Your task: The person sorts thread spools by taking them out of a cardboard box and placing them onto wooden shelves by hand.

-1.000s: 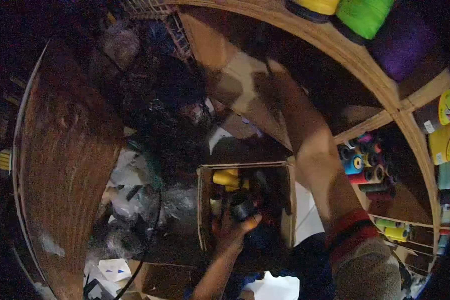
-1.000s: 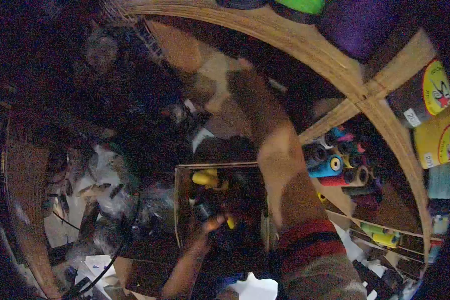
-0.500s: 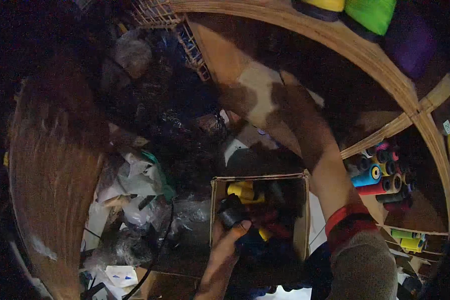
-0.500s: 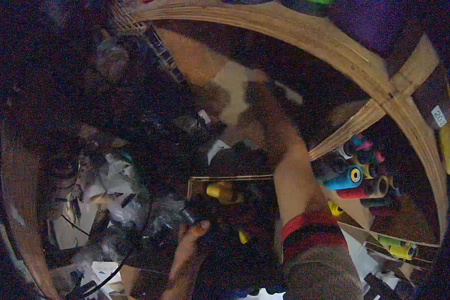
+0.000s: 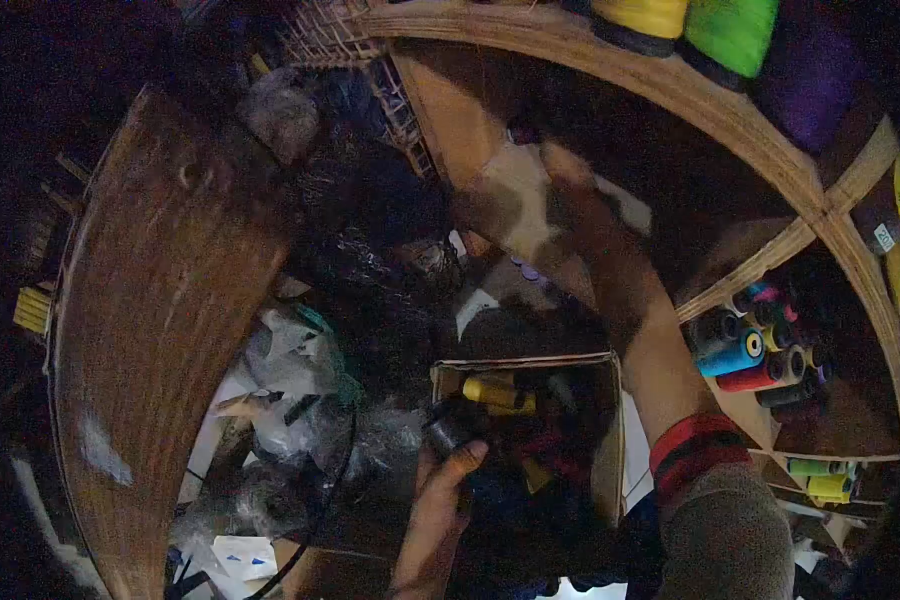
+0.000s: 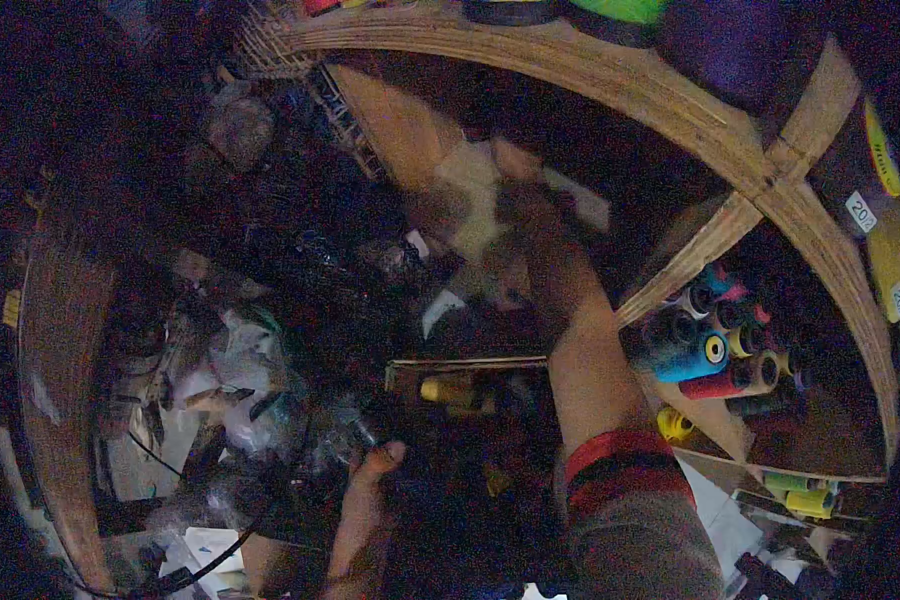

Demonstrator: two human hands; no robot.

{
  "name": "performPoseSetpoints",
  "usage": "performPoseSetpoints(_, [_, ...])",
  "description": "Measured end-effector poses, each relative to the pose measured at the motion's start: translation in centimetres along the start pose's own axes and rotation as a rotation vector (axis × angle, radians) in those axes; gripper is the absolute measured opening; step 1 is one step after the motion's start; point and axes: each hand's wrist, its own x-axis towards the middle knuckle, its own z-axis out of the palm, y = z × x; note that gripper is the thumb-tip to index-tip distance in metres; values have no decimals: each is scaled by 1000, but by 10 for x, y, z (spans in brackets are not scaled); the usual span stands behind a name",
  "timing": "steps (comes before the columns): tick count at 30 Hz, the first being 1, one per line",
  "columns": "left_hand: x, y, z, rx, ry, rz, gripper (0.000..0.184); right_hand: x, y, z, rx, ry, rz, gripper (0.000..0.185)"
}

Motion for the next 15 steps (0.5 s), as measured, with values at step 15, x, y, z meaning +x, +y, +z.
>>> performPoseSetpoints(15, [18, -10, -1, -135, 55, -144, 50, -6, -3, -8, 63, -4, 8, 23])
